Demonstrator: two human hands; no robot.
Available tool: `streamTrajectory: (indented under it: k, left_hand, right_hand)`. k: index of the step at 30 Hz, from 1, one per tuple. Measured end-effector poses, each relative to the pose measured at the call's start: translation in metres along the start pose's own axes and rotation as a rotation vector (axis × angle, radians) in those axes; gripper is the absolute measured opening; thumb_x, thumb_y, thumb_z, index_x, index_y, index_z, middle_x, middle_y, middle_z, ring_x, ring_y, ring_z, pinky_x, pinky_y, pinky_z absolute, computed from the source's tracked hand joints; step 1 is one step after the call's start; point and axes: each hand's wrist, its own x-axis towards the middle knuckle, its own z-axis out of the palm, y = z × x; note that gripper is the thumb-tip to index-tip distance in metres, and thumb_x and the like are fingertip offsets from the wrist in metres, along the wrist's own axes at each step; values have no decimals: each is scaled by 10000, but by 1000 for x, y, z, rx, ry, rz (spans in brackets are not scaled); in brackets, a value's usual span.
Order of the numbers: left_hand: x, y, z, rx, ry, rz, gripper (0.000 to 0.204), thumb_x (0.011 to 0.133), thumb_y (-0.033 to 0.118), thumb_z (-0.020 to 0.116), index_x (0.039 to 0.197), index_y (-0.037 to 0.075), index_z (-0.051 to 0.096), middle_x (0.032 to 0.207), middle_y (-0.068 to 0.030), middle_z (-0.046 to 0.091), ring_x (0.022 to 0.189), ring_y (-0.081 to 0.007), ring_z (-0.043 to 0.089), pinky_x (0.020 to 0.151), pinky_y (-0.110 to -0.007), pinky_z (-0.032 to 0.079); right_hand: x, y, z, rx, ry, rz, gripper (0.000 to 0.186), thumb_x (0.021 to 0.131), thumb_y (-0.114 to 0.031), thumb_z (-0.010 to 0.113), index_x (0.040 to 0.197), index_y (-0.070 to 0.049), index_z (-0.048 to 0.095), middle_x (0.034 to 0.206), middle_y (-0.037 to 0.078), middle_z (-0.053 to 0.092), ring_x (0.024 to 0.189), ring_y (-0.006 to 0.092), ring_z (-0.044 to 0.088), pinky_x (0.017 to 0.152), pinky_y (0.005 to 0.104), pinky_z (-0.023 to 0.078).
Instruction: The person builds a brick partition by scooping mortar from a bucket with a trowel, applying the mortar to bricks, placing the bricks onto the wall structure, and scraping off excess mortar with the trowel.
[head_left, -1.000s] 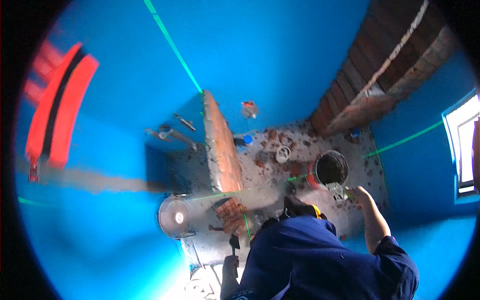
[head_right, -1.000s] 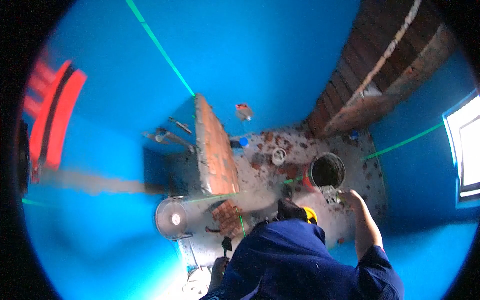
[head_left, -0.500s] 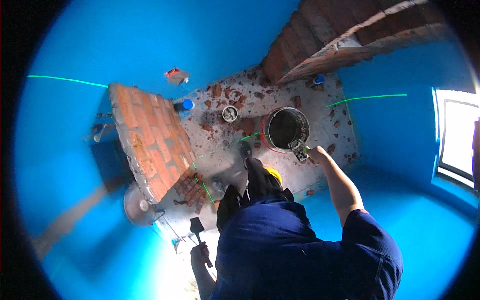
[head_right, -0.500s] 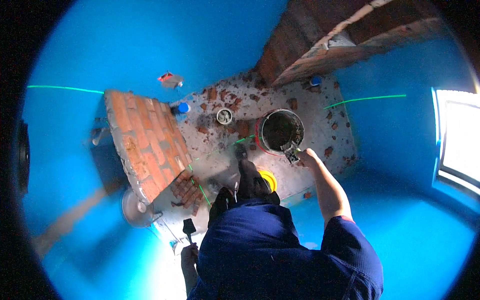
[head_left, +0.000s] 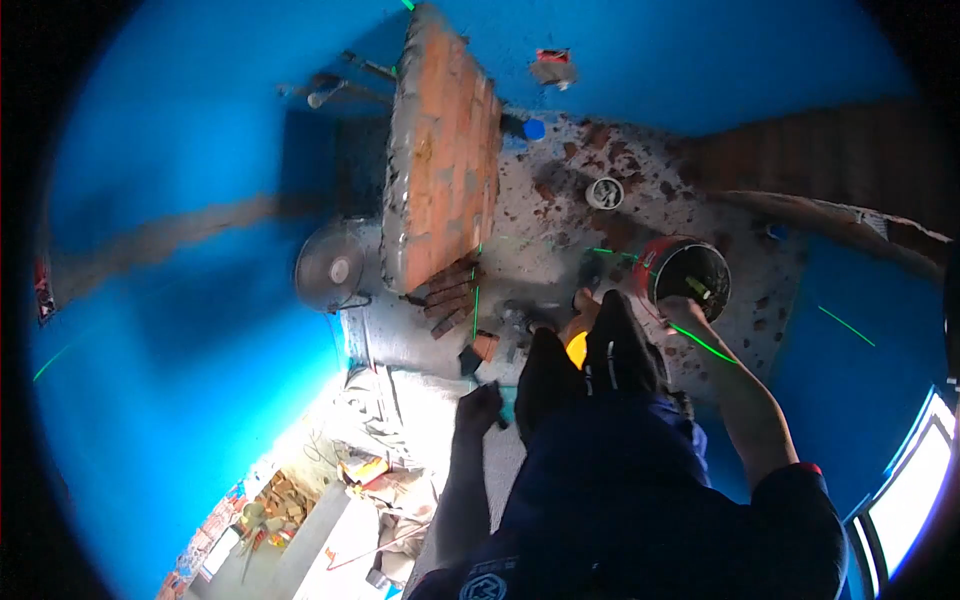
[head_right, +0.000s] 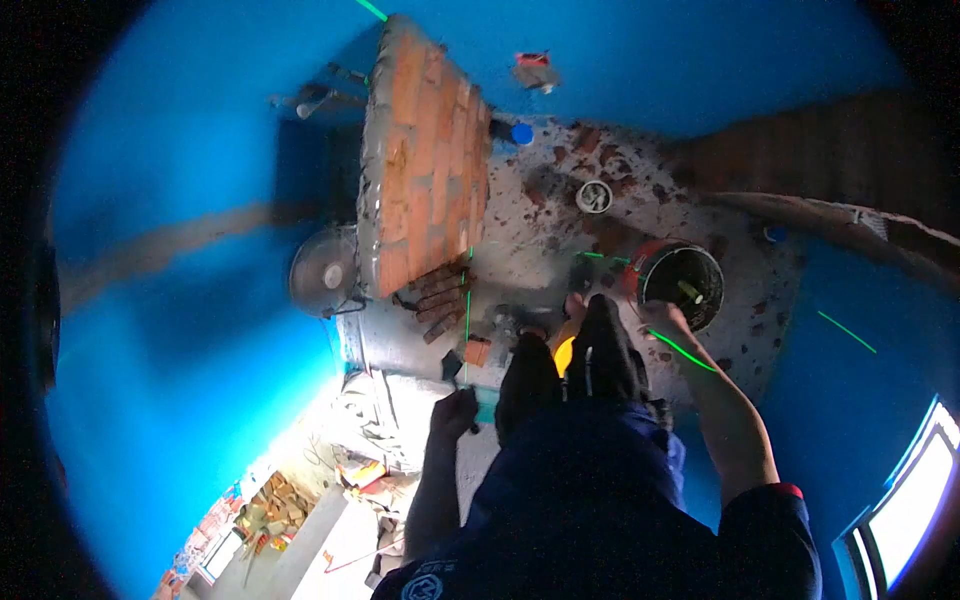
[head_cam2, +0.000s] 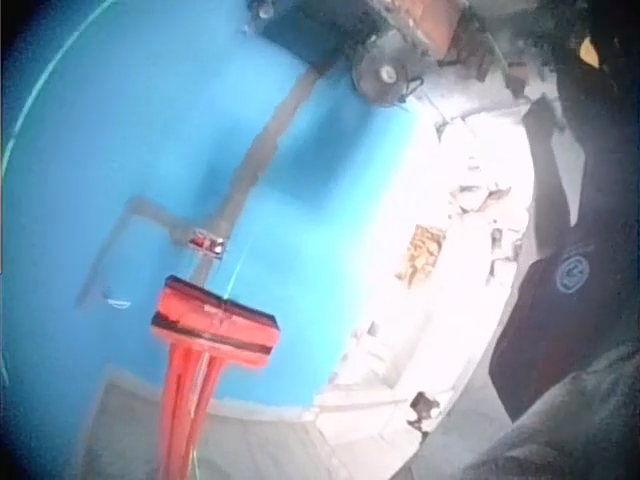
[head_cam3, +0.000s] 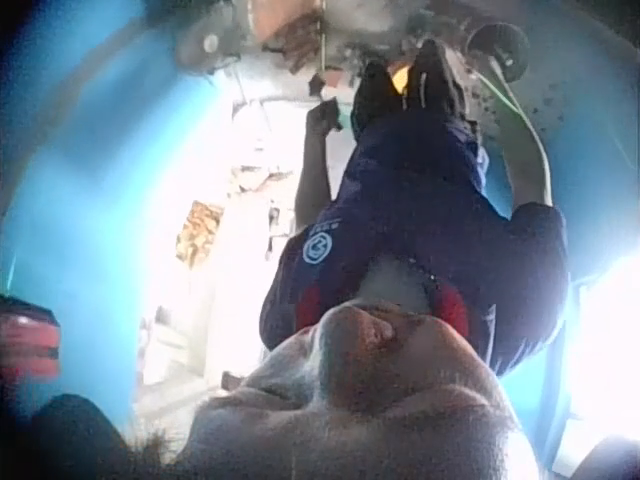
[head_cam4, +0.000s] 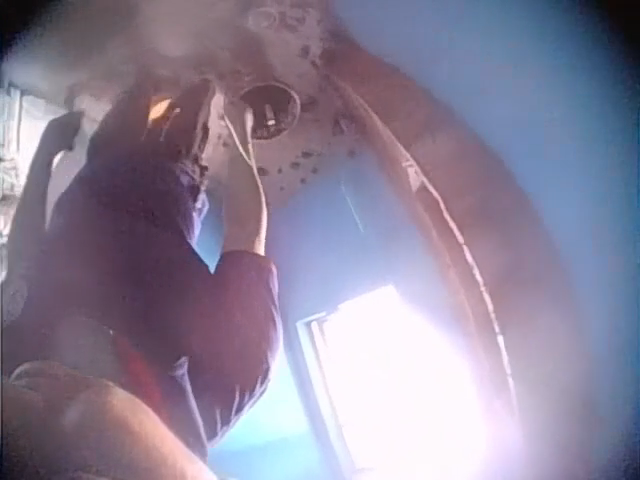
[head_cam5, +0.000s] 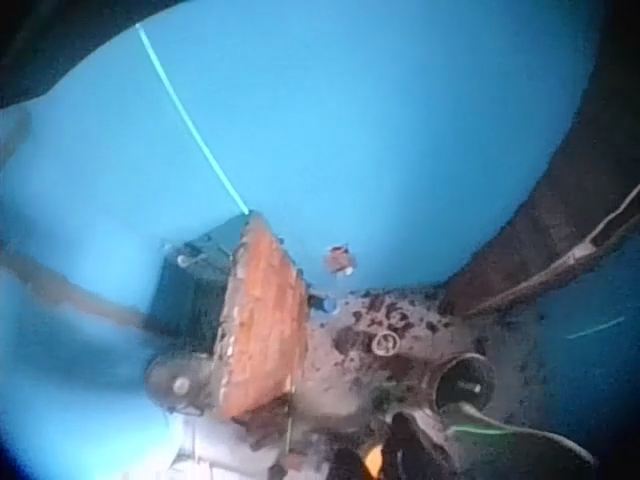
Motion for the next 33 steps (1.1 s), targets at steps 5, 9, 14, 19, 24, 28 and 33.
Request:
streamTrajectory:
  k: [5, 9, 14, 19, 24, 28, 33]
  left_hand:
    - [82, -55, 33, -85, -162, -23, 224, 973, 176, 514, 1127, 29, 583, 1161, -101, 626, 1059, -229, 578, 907, -380, 468]
    - [145, -58, 30, 477, -240, -27, 280, 907, 222, 589, 1147, 78, 573, 1026, -66, 632, 888, -214, 615, 755, -362, 497]
    - [208, 51, -86, 1271, 125, 987, 212, 874, 188, 592, 771, 13, 652, 726, -107, 646, 709, -153, 610, 623, -327, 465]
    - [205, 183, -276, 1553, 1116, 619, 461, 898, 378, 567, 667, -5, 676, 746, -255, 663, 737, -406, 654, 680, -516, 476]
    - [262, 184, -401, 1535, 1136, 489, 392, 719, 112, 572, 1095, -2, 575, 1134, -221, 595, 1112, -412, 532, 958, -464, 450]
    - [344, 166, -433, 1718, 1252, 527, 685, 624, 249, 726, 1246, 77, 497, 1265, -164, 513, 1218, -362, 457, 1014, -542, 366]
    - [443, 153, -466, 2051, 1291, 617, 750, 762, 335, 671, 1410, 97, 380, 1459, -123, 384, 1386, -315, 311, 1128, -559, 207]
  right_hand:
    - [-33, -127, 168, 281, -726, 388, 166, 938, -257, 584, 889, -99, 572, 715, -2, 542, 564, 98, 525, 496, 236, 447]
    - [-29, -131, 227, 274, -481, 510, 154, 954, -240, 522, 923, -98, 574, 702, 7, 557, 538, 106, 524, 463, 271, 441]
    - [81, -71, 250, 31, -139, 326, 265, 929, -320, 561, 1023, -72, 548, 667, 36, 557, 463, 132, 512, 425, 311, 428]
    - [227, -35, 251, -138, -335, 338, 382, 914, -394, 569, 700, -80, 604, 528, 59, 537, 380, 179, 467, 386, 330, 357]
    - [311, -24, 271, -404, -337, 440, 464, 931, -371, 569, 526, -153, 499, 449, 23, 467, 362, 156, 444, 371, 299, 337]
    - [335, -14, 278, -368, -553, 514, 354, 932, -339, 587, 659, -115, 567, 506, 12, 496, 409, 138, 473, 407, 294, 377]
    - [353, 11, 248, -560, -639, 332, 233, 922, -281, 602, 792, -88, 614, 531, 25, 523, 432, 148, 492, 427, 313, 404]
